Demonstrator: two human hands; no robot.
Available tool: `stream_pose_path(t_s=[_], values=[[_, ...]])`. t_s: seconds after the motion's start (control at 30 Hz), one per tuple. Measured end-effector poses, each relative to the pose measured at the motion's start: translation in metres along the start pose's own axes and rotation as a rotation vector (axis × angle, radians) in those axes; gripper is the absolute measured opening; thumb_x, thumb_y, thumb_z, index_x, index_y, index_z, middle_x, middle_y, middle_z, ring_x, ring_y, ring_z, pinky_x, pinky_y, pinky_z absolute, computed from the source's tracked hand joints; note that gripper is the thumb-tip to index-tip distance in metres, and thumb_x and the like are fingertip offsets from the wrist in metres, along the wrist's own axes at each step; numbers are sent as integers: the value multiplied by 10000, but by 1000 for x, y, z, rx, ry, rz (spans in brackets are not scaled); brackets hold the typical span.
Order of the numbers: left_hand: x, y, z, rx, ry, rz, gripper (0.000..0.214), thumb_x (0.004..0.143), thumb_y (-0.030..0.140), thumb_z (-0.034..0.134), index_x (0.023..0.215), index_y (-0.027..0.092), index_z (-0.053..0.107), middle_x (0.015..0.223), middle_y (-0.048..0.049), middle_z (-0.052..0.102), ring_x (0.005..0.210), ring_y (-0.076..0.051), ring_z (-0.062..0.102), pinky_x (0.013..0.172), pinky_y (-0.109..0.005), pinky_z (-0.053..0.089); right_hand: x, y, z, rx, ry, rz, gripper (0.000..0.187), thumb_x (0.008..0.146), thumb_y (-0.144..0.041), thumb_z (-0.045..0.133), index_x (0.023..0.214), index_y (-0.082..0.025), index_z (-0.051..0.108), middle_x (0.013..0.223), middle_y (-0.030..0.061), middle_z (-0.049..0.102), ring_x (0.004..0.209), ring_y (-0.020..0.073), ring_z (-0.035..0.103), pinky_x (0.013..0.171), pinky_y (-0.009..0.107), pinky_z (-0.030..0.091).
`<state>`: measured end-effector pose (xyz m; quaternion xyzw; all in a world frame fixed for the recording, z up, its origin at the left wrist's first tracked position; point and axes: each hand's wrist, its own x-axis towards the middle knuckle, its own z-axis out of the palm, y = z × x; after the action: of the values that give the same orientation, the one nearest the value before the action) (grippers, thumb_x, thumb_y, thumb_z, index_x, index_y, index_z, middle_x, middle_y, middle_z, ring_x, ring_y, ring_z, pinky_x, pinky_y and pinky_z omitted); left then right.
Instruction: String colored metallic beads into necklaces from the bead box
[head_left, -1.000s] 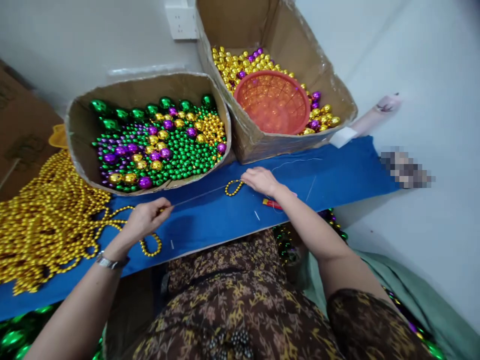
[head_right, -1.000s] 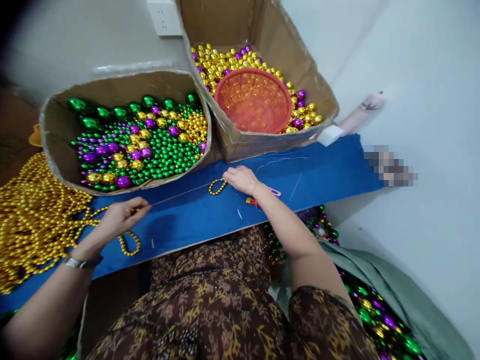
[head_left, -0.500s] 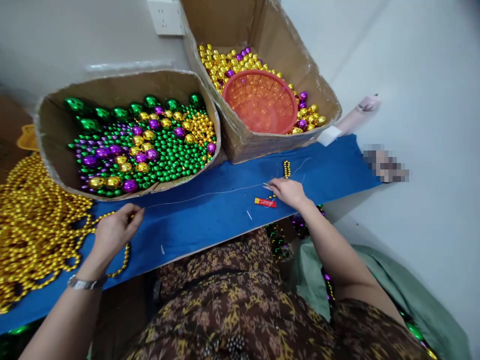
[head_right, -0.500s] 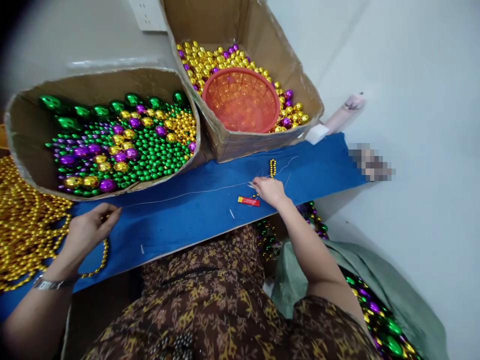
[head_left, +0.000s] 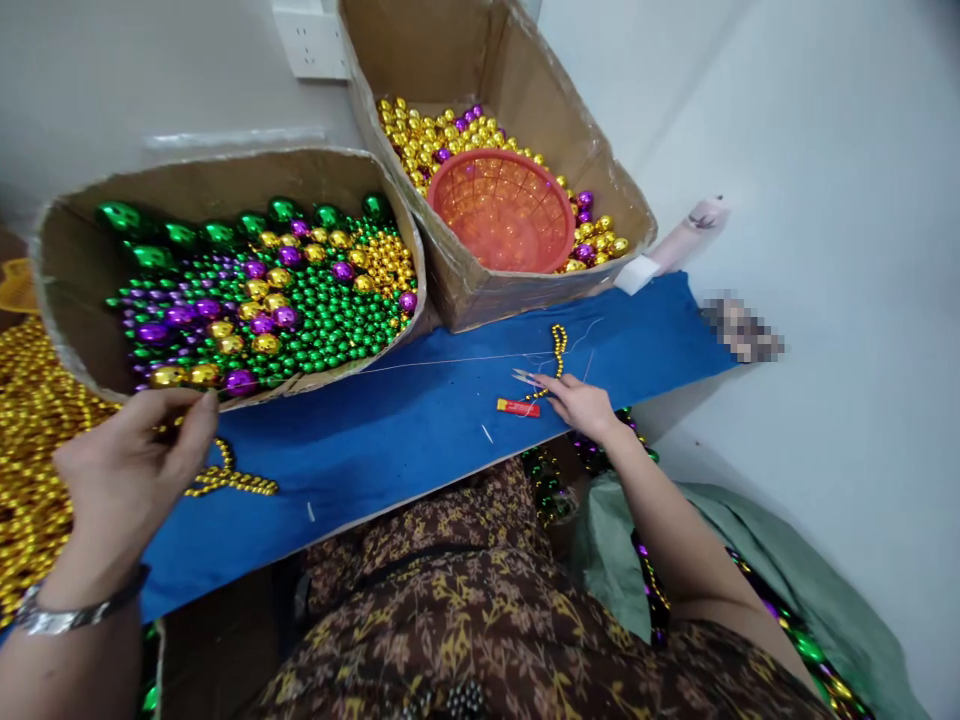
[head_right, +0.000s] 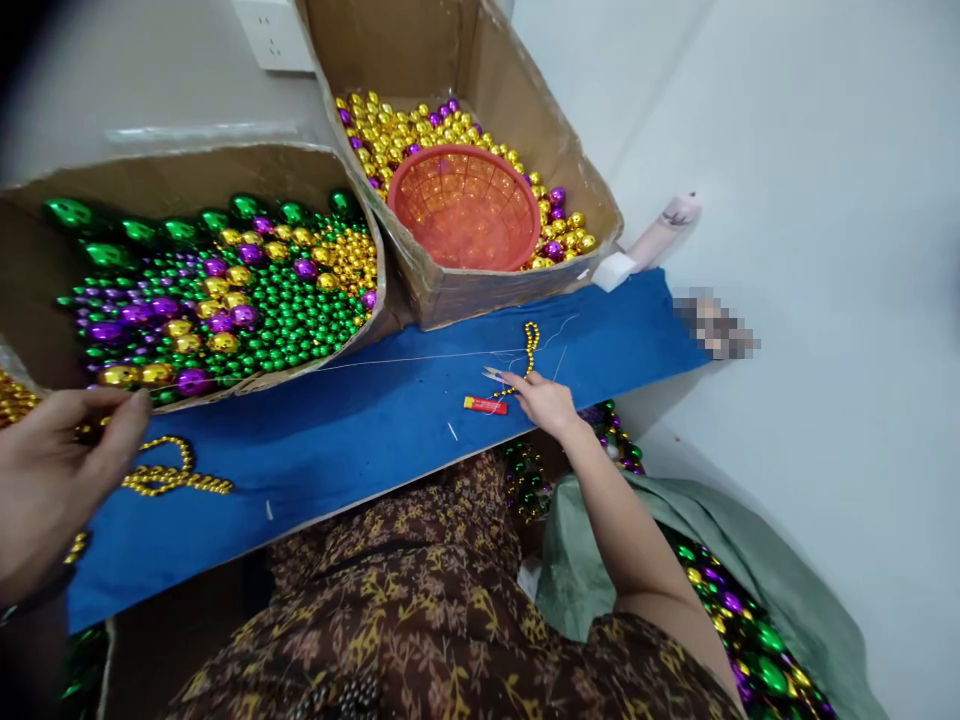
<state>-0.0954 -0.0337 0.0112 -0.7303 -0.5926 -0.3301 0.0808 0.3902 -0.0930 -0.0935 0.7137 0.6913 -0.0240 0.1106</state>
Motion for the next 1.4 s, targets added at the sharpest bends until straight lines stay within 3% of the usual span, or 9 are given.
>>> stream_pose_path(t_s=[0.17,0.43,0.57,0.73,0.83,0.93,1.07,1.2,1.4], values=[[-3,3,6,-17,-50,-7,379,852,504,538,818,151,670,482,44,469,410,-56,405,475,-170,281,8,-17,-9,-37,-55,-213,322,991,-293,377,1197,-297,625,1125,93,627,950,196,626,750,276,438],[-11,-4,13,-22,-122,-98,380,838,507,517,828,160,672,461,57,436,399,-69,389,465,-180,288,67,-61,-33,105,36,-228,314,982,-405,390,1048,-279,670,1010,61,712,903,211,664,723,273,449],[-11,-7,12,-61,-178,-110,363,820,488,534,837,154,672,486,47,491,397,-71,410,449,-178,296,98,-78,-38,217,128,-155,318,982,-378,385,1127,-284,652,1064,41,720,958,209,661,791,291,479],[-12,-11,12,-47,-145,-130,357,821,477,533,838,149,672,550,31,546,443,-72,436,481,-176,314,110,-44,-46,274,266,61,478,970,-230,304,1425,-126,407,1364,166,541,1212,252,535,966,361,438],[-13,-9,18,-72,-169,-132,352,814,476,539,846,153,675,543,34,539,440,-74,443,482,-175,322,94,-6,-44,253,233,176,467,942,-211,331,1387,-107,430,1238,199,612,1077,290,610,861,381,474],[-17,-3,29,-97,-205,-102,340,814,469,534,814,156,668,540,28,544,465,-85,476,508,-176,345,63,17,-30,230,149,156,325,926,-280,430,1216,-205,557,986,98,705,863,245,660,729,312,475],[-21,8,41,-121,-257,-77,304,812,434,538,801,158,663,557,24,563,478,-79,470,515,-171,344,26,16,0,201,83,52,251,879,-366,572,1079,-215,590,1014,82,687,903,219,635,732,269,453],[-20,14,46,-133,-284,-50,294,809,425,543,797,158,663,565,27,567,474,-71,461,518,-168,341,15,8,14,181,88,29,294,929,-349,503,1149,-160,548,1097,147,657,998,244,606,826,305,443],[-17,17,48,-158,-289,-52,292,803,433,539,772,167,653,554,31,561,474,-74,466,511,-171,339,37,24,-42,176,55,-17,311,960,-310,434,1234,-196,526,1084,104,696,910,235,657,753,304,460]])
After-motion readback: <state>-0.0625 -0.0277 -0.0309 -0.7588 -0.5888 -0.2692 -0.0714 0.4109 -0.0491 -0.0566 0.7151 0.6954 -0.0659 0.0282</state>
